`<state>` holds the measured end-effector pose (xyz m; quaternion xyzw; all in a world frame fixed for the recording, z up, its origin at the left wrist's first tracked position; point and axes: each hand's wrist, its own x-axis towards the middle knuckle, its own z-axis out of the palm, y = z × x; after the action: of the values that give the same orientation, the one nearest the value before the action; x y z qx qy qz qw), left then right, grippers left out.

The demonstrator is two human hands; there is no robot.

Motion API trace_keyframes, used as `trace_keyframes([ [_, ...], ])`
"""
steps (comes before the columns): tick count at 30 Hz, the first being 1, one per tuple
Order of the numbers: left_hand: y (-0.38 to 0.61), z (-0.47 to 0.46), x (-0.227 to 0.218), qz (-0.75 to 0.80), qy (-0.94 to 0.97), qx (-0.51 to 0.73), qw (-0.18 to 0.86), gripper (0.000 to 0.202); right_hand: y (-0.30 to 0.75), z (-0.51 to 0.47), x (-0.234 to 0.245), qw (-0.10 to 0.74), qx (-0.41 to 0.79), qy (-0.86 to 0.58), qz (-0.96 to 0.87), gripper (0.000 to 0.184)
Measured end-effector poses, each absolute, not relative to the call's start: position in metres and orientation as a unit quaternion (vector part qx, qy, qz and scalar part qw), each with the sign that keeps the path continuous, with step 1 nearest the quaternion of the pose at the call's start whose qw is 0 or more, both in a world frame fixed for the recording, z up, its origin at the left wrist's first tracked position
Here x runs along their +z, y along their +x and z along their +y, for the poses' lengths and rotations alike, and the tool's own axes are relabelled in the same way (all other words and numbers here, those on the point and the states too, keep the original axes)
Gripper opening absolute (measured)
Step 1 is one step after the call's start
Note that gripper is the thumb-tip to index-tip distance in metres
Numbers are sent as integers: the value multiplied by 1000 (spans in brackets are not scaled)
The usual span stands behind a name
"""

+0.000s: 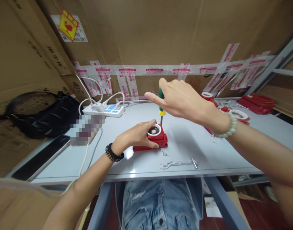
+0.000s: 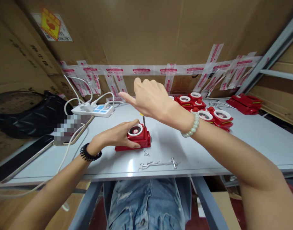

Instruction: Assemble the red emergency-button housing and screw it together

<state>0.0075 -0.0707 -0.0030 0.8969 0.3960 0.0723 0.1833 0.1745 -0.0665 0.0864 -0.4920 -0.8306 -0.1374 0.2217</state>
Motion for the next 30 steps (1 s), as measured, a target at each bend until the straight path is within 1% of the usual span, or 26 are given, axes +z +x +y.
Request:
trace_keyframes([
  [1, 7, -71, -3, 394, 897, 74, 187, 49, 174, -65, 86, 223, -152, -498, -824, 22],
  [3, 7, -71, -3, 393, 897, 74, 190, 49, 173, -64, 87, 207, -157, -491, -832, 17],
  [5, 8, -72, -4, 398, 897, 72, 181, 49, 174, -66, 90, 178, -134, -468, -855, 10],
  [6, 8, -72, -4, 401, 896, 72, 176, 49, 175, -68, 92, 164, -117, -458, -866, 11],
  [10, 8, -72, -5, 403, 896, 70, 173, 49, 174, -77, 98, 128, -81, -465, -872, 19],
  [14, 8, -71, -5, 403, 895, 66, 179, 50, 172, -76, 98, 131, -117, -476, -862, 29],
  [16, 8, -70, -4, 404, 895, 61, 177, 50, 174, -75, 99, 121, -109, -465, -870, 23],
  [19, 8, -70, -4, 403, 897, 57, 175, 51, 178, -73, 101, 97, -65, -463, -879, 14],
  [21, 8, -70, -4, 403, 897, 56, 172, 51, 179, -74, 101, 99, -59, -476, -872, 15],
  [25, 8, -70, -4, 404, 897, 56, 167, 51, 173, -74, 97, 133, -118, -501, -847, 33],
  [26, 8, -71, -4, 405, 897, 56, 165, 51, 171, -73, 97, 137, -128, -502, -844, 34],
  [30, 8, -71, -4, 408, 897, 57, 162, 51, 172, -72, 101, 125, -88, -493, -856, 20],
])
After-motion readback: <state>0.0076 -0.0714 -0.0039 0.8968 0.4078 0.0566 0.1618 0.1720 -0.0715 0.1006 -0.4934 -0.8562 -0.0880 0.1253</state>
